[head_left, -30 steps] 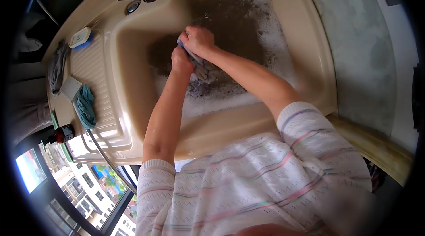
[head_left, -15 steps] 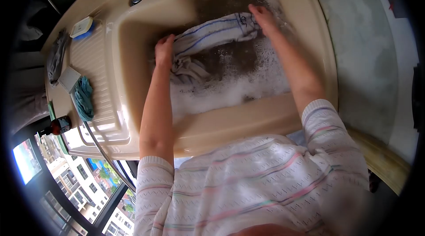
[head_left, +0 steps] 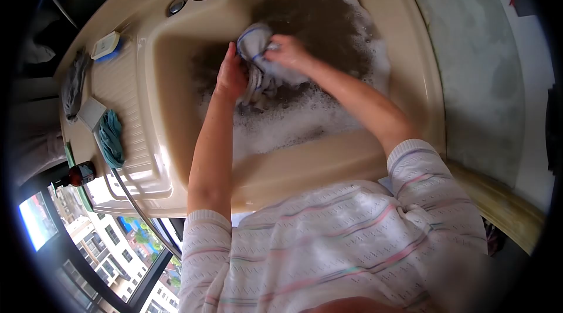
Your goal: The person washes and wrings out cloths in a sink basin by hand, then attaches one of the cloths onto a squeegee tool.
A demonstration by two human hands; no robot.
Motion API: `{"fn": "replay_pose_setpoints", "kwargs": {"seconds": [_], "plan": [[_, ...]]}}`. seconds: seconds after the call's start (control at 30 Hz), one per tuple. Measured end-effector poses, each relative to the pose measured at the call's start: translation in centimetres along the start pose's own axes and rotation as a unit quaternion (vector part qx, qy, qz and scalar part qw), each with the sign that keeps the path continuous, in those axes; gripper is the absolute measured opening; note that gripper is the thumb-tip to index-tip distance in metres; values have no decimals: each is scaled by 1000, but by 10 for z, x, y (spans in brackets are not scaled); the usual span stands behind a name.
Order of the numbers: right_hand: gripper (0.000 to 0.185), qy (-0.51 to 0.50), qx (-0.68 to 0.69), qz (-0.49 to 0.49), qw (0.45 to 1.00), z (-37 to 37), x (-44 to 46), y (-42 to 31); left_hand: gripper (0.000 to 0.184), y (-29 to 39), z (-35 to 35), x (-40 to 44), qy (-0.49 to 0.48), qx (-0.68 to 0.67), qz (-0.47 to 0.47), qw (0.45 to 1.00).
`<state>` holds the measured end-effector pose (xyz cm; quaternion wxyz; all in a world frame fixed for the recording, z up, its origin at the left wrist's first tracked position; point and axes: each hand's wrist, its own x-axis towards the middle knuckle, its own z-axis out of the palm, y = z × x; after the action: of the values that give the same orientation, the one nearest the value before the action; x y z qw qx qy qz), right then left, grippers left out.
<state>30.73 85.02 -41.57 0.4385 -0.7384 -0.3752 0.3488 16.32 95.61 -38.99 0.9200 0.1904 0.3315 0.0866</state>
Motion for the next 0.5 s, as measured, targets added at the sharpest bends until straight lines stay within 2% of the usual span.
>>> {"fn": "replay_pose_setpoints", "kwargs": {"seconds": [0.03,0.07,0.1,0.13,0.17,0.2,0.27,0.3,0.33,0.4,0.43,0.47,0.5], "plan": [[29,2,-76,-74,994,17,-21,-39,39,0,4,-5,6,-2,3,1000],[25,32,-95,-163,981,35,-43,-69,42,3,-9,-3,-17,-21,-28,999],[21,63,-116,-251,959,50,-60,-90,41,-7,-10,-1,-101,-90,41,990],[21,65,-122,-283,949,60,-69,-101,40,-18,-11,1,-193,-167,96,962],[21,65,-128,-316,938,68,-71,-107,39,-19,-8,2,-124,-134,83,980],[23,118,-152,-338,921,75,-57,-99,38,-18,-6,0,-53,-103,72,991],[28,147,-148,-224,952,66,-19,-80,36,-13,-2,-4,90,-39,54,994],[32,126,-189,-112,967,52,-1,-72,36,-14,0,-3,159,-9,40,986],[38,106,-227,0,968,33,18,-63,33,-15,-6,11,158,51,26,986],[52,37,-268,-7,963,-9,33,-21,34,4,10,-1,146,85,36,985],[56,94,-287,-29,953,-22,35,-2,34,10,15,-4,140,95,41,985],[59,74,-292,17,953,-43,40,10,39,17,2,-1,125,103,36,986],[58,52,-218,39,974,-72,33,7,44,27,-5,-9,135,99,28,985]]}}
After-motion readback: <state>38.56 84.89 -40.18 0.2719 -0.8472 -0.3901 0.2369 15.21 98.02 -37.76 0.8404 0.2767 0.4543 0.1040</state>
